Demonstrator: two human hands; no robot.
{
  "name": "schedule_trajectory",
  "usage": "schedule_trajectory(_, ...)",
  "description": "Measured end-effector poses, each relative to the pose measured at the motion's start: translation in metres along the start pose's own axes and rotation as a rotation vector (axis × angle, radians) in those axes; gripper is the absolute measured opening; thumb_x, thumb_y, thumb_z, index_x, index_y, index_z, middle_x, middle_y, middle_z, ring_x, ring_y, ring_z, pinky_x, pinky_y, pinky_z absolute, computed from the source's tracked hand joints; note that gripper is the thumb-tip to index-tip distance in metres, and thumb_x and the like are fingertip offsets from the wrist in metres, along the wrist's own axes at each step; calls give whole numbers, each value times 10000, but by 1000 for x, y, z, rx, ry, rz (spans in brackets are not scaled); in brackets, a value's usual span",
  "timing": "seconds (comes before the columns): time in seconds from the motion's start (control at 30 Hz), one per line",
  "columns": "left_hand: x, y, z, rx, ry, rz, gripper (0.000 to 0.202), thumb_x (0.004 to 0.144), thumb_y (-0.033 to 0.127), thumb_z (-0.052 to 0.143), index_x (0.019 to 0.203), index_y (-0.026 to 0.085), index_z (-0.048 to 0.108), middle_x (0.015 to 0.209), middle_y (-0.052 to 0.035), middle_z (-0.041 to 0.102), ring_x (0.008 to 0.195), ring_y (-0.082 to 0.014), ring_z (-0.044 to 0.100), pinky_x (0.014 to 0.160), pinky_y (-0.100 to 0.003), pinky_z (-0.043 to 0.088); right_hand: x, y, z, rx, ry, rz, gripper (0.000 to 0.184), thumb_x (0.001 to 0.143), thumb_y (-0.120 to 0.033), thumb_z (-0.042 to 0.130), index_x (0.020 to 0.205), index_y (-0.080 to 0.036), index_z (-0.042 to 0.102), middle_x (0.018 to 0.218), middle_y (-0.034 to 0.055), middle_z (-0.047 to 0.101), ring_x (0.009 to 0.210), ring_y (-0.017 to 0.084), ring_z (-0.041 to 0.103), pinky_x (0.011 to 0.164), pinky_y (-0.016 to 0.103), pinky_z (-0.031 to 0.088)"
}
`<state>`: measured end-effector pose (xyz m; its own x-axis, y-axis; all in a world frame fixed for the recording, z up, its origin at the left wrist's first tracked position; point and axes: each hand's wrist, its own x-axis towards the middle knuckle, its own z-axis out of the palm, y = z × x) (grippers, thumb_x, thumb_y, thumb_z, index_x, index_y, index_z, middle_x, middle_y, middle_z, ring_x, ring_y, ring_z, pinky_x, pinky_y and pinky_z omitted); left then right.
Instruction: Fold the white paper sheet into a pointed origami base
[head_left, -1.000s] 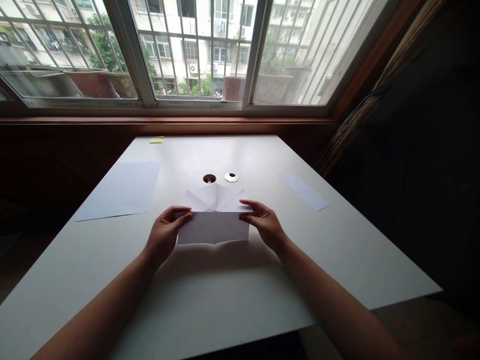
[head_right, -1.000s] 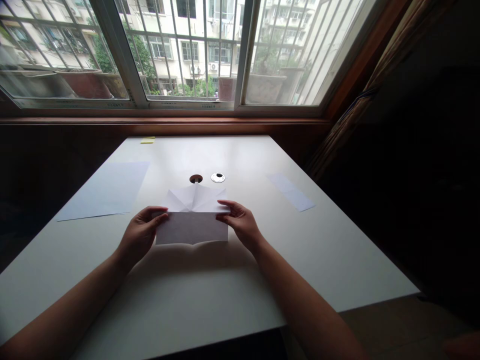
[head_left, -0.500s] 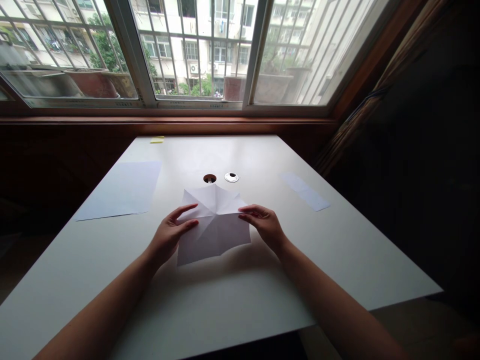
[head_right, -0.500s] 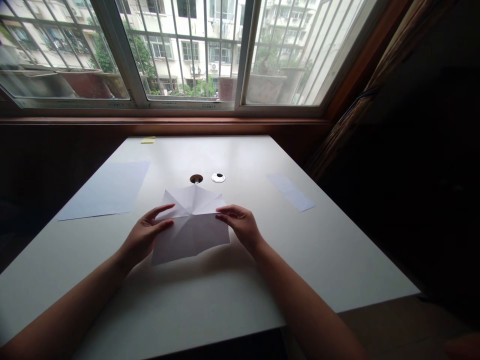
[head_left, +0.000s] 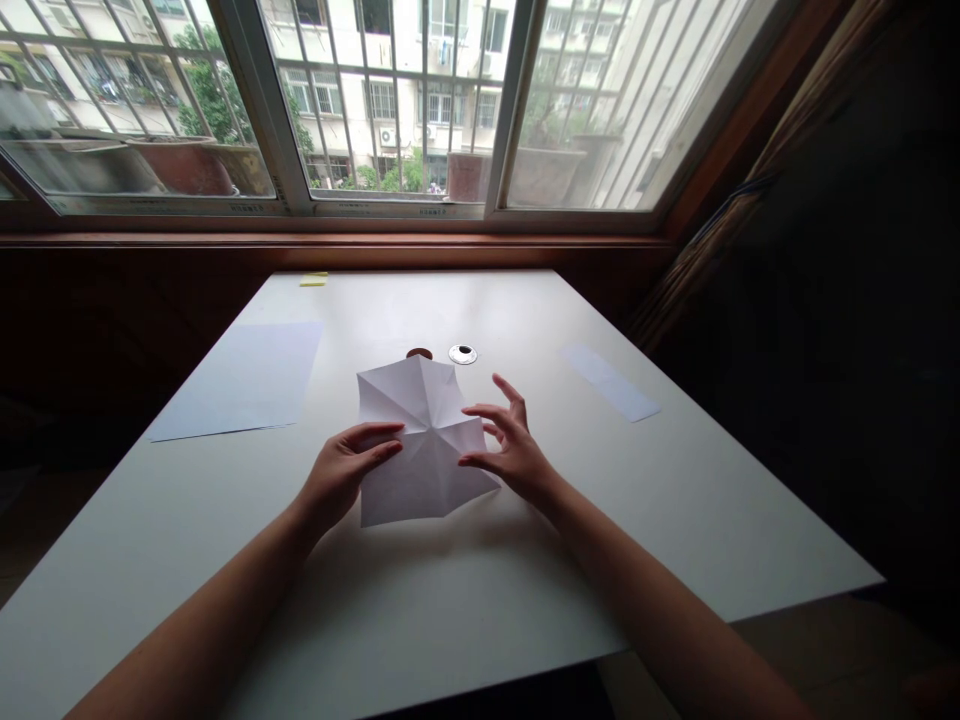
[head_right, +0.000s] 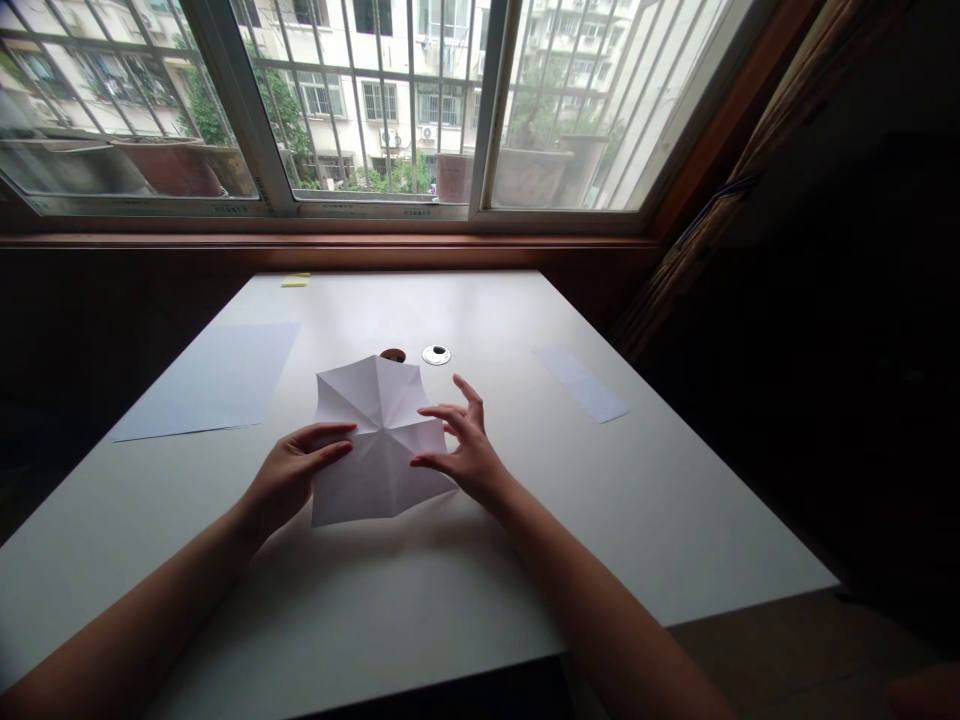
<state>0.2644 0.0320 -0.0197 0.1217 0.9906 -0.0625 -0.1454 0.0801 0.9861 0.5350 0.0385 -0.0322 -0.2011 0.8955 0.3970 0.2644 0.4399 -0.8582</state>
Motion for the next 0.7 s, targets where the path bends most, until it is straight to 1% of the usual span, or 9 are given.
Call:
schedule_trajectory(0.03,0,-1,0,-2,-7,-2,359,665,300,859,992,184,769,1004,-91,751,919,-206,669,793,-279,523,0,-1,1,-8,-16,-23,670,617,-496,860,1232,-370,625,1590,27,83,1303,312,437,990,479,514)
schedule_trajectory(0.07,0,-1,0,-5,-13,-7,351,668,298,857,988,186,769,997,-88,753,918,-205,670,800,-282,522,0,-2,1,-20,-41,-46,720,622,-503,853,1281,-379,589,1597,34,85,1314,321,429,986,487,515)
schedule_trajectory(0.13,0,-2,0,-8,-21,-10,341,667,294,858,977,185,768,984,-84,754,920,-208,672,814,-290,521,1,-5,2,-55,-93,-96,787,643,-510,838,1355,-386,526,1588,60,151,1311,324,439,999,495,503)
schedule_trajectory(0.23,-1,-2,1,-4,-49,-13,383,663,291,860,1014,184,751,1007,-88,748,939,-223,674,825,-308,524,3,-8,2,-107,-137,-168,779,681,-507,814,1382,-375,503,1559,79,260,1294,311,468,1049,498,458)
schedule_trajectory(0.3,-1,-1,2,-4,-86,-23,438,662,293,860,1066,186,730,1043,-99,740,964,-240,673,831,-325,528,3,-9,2,-151,-139,-193,776,697,-508,801,1394,-365,493,1549,81,305,1342,316,421,1080,503,424)
schedule_trajectory(0.37,-2,0,2,-10,-119,-33,475,664,296,859,1103,188,712,1083,-111,728,986,-256,671,833,-339,532,2,-9,4,-200,-143,-206,791,700,-518,794,1408,-357,478,1549,79,328,1387,324,362,1102,520,391)
schedule_trajectory(0.47,-3,0,3,-25,-136,-34,482,671,289,855,1118,193,701,1133,-118,710,1001,-263,670,833,-340,533,1,-8,8,-226,-169,-214,798,709,-533,779,1421,-359,463,1561,75,328,1399,333,342,1113,546,364)
schedule_trajectory(0.57,-3,1,3,-63,-146,-53,474,671,266,855,1112,191,699,1135,-117,706,981,-255,678,828,-331,537,1,-6,11,-164,-203,-196,780,722,-541,766,1420,-367,463,1563,69,326,1421,329,315,1126,549,345)
schedule_trajectory(0.7,-2,0,3,-139,-158,-110,454,674,241,853,1098,198,697,1109,-104,714,924,-236,694,807,-323,550,1,-2,13,27,-191,-119,784,682,-545,796,1387,-376,499,1577,58,279,1450,318,272,1128,513,368)
